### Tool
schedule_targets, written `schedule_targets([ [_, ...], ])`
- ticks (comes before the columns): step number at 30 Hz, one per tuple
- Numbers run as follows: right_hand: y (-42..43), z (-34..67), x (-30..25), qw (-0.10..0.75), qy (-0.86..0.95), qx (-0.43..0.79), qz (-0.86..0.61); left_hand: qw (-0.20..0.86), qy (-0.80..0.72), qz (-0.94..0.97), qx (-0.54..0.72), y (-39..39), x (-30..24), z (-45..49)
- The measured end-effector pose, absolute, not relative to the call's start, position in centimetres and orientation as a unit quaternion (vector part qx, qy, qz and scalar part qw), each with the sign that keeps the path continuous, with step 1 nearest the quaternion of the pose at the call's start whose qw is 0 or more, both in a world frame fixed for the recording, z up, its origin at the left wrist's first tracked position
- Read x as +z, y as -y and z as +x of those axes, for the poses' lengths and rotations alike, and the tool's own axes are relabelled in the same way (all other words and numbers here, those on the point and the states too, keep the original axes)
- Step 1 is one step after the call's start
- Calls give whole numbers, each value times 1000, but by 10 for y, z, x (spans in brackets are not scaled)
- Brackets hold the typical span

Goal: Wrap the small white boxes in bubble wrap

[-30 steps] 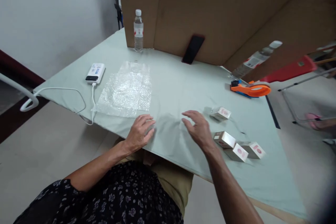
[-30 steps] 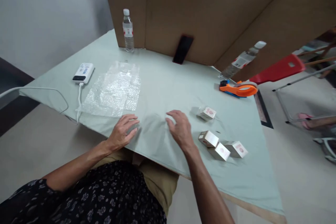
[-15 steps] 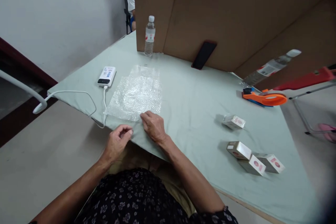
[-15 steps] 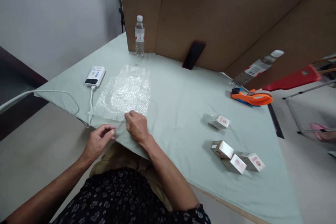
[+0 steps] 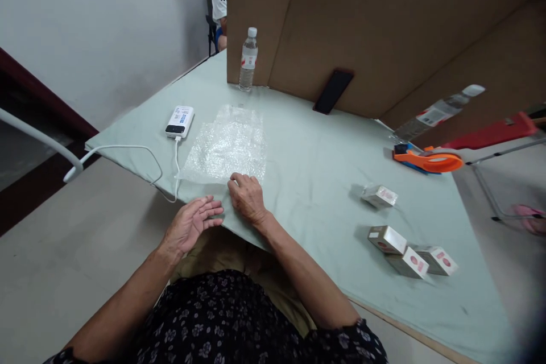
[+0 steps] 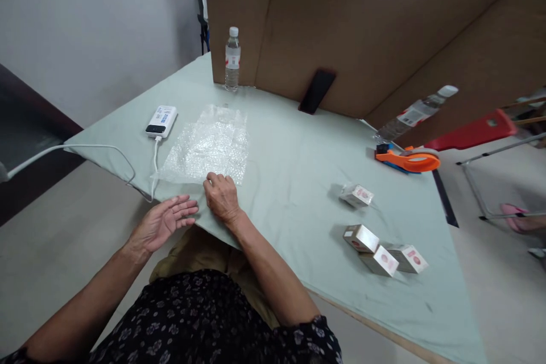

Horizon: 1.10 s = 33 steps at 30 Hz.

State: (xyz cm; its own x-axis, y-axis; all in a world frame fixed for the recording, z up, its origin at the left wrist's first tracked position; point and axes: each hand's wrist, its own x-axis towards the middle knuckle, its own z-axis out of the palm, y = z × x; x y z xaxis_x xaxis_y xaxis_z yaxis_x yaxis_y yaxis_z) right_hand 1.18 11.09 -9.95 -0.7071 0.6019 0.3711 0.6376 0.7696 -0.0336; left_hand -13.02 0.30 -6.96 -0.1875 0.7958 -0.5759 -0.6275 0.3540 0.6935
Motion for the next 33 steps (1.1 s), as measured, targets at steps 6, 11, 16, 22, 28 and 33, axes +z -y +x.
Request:
schedule_targets([
  [6,-90,78,-69,300,895,-121,-306,640,-487,56,592,-31,-56,-134],
  [11,-42,153,-65,295,877,-122,-360,676,-497,112,532,-40,-61,-95],
  [16,14,202,-85,255,838,-86,-474,706,-527,230,413,-41,-73,-44],
  [22,11,279,-85,249,741,-105,-615,618,-573,420,336,-49,-84,-23],
  [28,-55,352,-78,142,664,-55,-732,564,-586,484,324,-36,-86,-21],
  [33,-64,323,-67,255,682,74,-682,580,-586,469,315,-31,-82,-17],
])
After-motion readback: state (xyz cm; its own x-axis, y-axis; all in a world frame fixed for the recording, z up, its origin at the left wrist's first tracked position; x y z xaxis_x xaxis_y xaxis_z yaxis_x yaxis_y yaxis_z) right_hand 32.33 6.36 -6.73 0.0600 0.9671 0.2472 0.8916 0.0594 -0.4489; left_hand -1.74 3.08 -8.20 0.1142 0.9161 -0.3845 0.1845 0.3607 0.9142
